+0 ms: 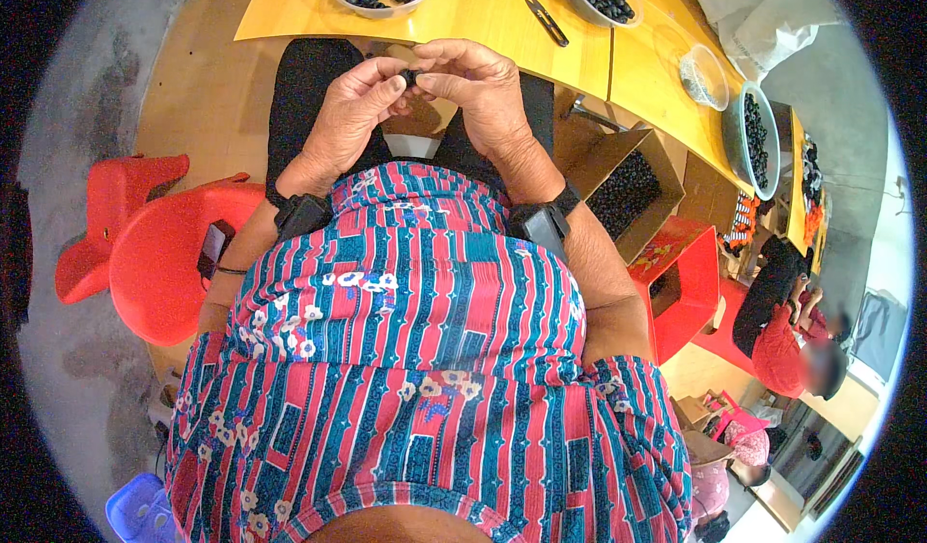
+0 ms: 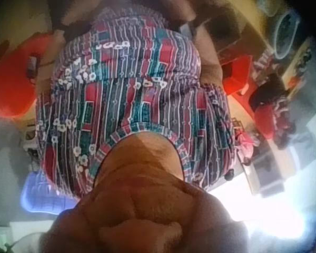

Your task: Manually assembling small black plastic components by hand at a workbench.

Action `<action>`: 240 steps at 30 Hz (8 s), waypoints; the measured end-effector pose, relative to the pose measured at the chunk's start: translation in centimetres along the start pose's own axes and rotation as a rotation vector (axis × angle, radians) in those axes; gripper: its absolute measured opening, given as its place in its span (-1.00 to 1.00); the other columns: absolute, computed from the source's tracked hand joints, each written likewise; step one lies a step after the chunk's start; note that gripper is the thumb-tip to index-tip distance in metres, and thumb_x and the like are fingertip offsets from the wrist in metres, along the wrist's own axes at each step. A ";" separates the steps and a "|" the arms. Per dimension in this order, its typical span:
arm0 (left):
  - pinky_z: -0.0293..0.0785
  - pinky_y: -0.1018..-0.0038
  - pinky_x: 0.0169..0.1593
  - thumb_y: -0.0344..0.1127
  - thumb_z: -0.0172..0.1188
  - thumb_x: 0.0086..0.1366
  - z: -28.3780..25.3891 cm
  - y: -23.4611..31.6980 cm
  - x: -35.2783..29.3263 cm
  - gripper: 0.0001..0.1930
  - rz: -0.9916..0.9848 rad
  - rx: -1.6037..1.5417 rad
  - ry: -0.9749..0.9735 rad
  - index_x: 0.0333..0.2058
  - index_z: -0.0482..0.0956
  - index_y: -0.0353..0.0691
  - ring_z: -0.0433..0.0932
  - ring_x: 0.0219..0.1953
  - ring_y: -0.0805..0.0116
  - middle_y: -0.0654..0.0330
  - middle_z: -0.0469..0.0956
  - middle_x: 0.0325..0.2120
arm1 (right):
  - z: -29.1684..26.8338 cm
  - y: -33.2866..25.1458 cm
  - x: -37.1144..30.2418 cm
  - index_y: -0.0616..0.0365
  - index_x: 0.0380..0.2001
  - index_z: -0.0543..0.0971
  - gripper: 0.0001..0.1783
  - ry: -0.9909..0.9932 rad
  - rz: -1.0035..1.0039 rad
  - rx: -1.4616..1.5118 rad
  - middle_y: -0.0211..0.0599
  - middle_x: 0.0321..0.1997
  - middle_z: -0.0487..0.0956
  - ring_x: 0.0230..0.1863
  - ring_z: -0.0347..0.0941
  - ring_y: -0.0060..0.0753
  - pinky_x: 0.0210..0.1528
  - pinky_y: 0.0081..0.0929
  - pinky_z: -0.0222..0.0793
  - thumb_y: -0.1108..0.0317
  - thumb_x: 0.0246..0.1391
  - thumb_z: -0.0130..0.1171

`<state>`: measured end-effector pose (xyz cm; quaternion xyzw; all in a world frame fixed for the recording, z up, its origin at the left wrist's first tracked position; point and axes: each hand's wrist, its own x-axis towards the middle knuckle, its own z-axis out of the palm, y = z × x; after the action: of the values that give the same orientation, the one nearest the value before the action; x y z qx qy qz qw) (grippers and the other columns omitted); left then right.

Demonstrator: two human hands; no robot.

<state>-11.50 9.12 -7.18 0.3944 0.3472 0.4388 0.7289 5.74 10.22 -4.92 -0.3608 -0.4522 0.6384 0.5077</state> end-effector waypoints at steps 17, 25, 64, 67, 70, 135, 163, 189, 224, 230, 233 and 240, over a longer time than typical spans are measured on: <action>0.43 0.59 -0.21 -0.32 0.08 0.25 0.4 -0.6 0.4 -0.76 -0.006 -0.011 -0.024 -0.16 0.45 -0.32 0.43 -0.36 0.55 0.27 0.49 -0.39 | -1.3 -0.5 0.0 0.22 -0.26 0.57 -0.72 -0.061 -0.081 -0.185 -0.42 -0.44 0.52 -0.38 0.43 -0.63 -0.26 -0.68 0.40 0.66 -0.12 0.14; 0.42 0.63 -0.25 -0.30 0.08 0.25 1.0 -0.5 0.5 -0.75 0.038 0.055 -0.001 -0.15 0.45 -0.30 0.45 -0.38 0.56 0.29 0.48 -0.42 | -1.5 -0.3 0.0 0.21 -0.18 0.53 -0.66 -0.073 0.032 0.072 -0.40 -0.40 0.53 -0.34 0.46 -0.56 -0.24 -0.60 0.45 0.67 -0.11 0.12; 0.41 0.62 -0.21 -0.33 0.07 0.26 1.1 -1.2 -0.7 -0.75 0.080 0.029 0.030 -0.15 0.45 -0.34 0.45 -0.35 0.53 0.23 0.51 -0.39 | -0.8 0.0 -1.3 0.32 -0.33 0.57 -0.85 -0.045 0.041 -0.079 -0.34 -0.32 0.48 -0.31 0.49 -0.49 -0.19 -0.57 0.46 0.60 -0.03 0.11; 0.40 0.64 -0.23 -0.32 0.08 0.25 1.3 -0.6 -0.7 -0.75 0.101 0.078 0.037 -0.15 0.46 -0.34 0.45 -0.36 0.55 0.24 0.51 -0.40 | -0.8 0.2 -1.2 0.31 -0.32 0.57 -0.84 -0.052 0.067 0.063 -0.32 -0.31 0.50 -0.30 0.49 -0.47 -0.18 -0.55 0.46 0.60 -0.03 0.11; 0.39 0.65 -0.24 -0.32 0.08 0.25 1.2 -0.4 -0.8 -0.75 0.124 0.142 0.063 -0.16 0.46 -0.35 0.44 -0.38 0.56 0.25 0.51 -0.41 | -0.6 -0.2 -1.1 0.31 -0.30 0.56 -0.84 -0.058 0.190 0.202 -0.30 -0.31 0.53 -0.28 0.49 -0.46 -0.16 -0.53 0.46 0.59 -0.02 0.10; 0.36 0.66 -0.18 -0.36 0.11 0.21 1.0 0.2 -0.9 -0.79 0.257 0.321 0.078 -0.19 0.52 -0.31 0.43 -0.29 0.57 0.30 0.43 -0.35 | -0.3 0.6 -0.7 0.23 -0.02 0.43 -0.60 -0.185 0.250 0.337 -0.27 -0.20 0.53 -0.32 0.50 -0.44 -0.19 -0.49 0.47 0.37 0.03 0.13; 0.40 0.70 -0.23 -0.28 0.16 0.21 0.9 -1.8 -1.9 -0.53 0.289 0.187 -0.045 0.03 0.30 -0.41 0.42 -0.30 0.62 0.28 0.42 -0.34 | 1.0 0.4 -2.3 0.28 -0.02 0.42 -0.53 -0.115 -0.075 -0.301 -0.31 -0.29 0.53 -0.27 0.46 -0.59 -0.19 -0.67 0.41 0.69 -0.10 0.10; 0.38 0.65 -0.18 -0.28 0.01 0.29 1.7 -1.9 -1.5 -0.67 0.242 0.325 0.029 -0.07 0.39 -0.41 0.43 -0.26 0.58 0.23 0.51 -0.31 | 0.4 2.2 -1.3 0.26 -0.27 0.55 -0.74 -0.042 -0.161 -0.424 -0.37 -0.37 0.58 -0.37 0.48 -0.67 -0.31 -0.68 0.44 0.62 -0.13 0.12; 0.42 0.71 -0.42 -0.49 0.08 0.20 3.0 -0.8 -0.5 -0.87 0.185 0.236 0.190 -0.27 0.48 -0.34 0.48 -0.53 0.60 0.28 0.49 -0.52 | -0.1 0.1 -1.6 0.30 -0.16 0.51 -0.73 -0.058 0.166 0.077 -0.33 -0.40 0.54 -0.45 0.45 -0.59 -0.34 -0.66 0.44 0.56 0.01 0.10; 0.43 0.69 -0.46 -0.56 0.08 0.14 2.4 -1.4 0.1 -0.91 0.394 0.682 0.267 -0.37 0.53 -0.42 0.47 -0.53 0.60 0.31 0.43 -0.52 | -0.3 0.2 -1.9 0.29 -0.17 0.51 -0.72 -0.060 0.190 0.072 -0.37 -0.39 0.53 -0.45 0.43 -0.61 -0.34 -0.66 0.44 0.58 -0.03 0.13; 0.40 0.68 -0.48 -0.57 0.09 0.10 2.8 -0.8 0.0 -0.92 0.442 0.846 0.273 -0.40 0.53 -0.44 0.44 -0.52 0.61 0.33 0.39 -0.52 | -0.7 0.3 -1.8 0.25 -0.17 0.52 -0.71 -0.086 0.169 0.032 -0.37 -0.39 0.53 -0.45 0.43 -0.62 -0.33 -0.65 0.44 0.57 -0.04 0.14; 0.38 0.62 -0.38 -0.50 0.10 0.09 3.3 -1.6 0.0 -0.79 0.291 0.479 0.127 -0.25 0.53 -0.37 0.40 -0.45 0.56 0.27 0.41 -0.47 | -1.8 0.7 -1.7 0.19 -0.27 0.57 -0.76 -0.054 -0.095 -0.295 -0.45 -0.41 0.49 -0.43 0.42 -0.68 -0.33 -0.70 0.39 0.54 -0.12 0.21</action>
<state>-8.12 7.76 -7.12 0.5727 0.4256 0.4684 0.5211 7.58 8.88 -6.15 -0.3923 -0.5711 0.5496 0.4667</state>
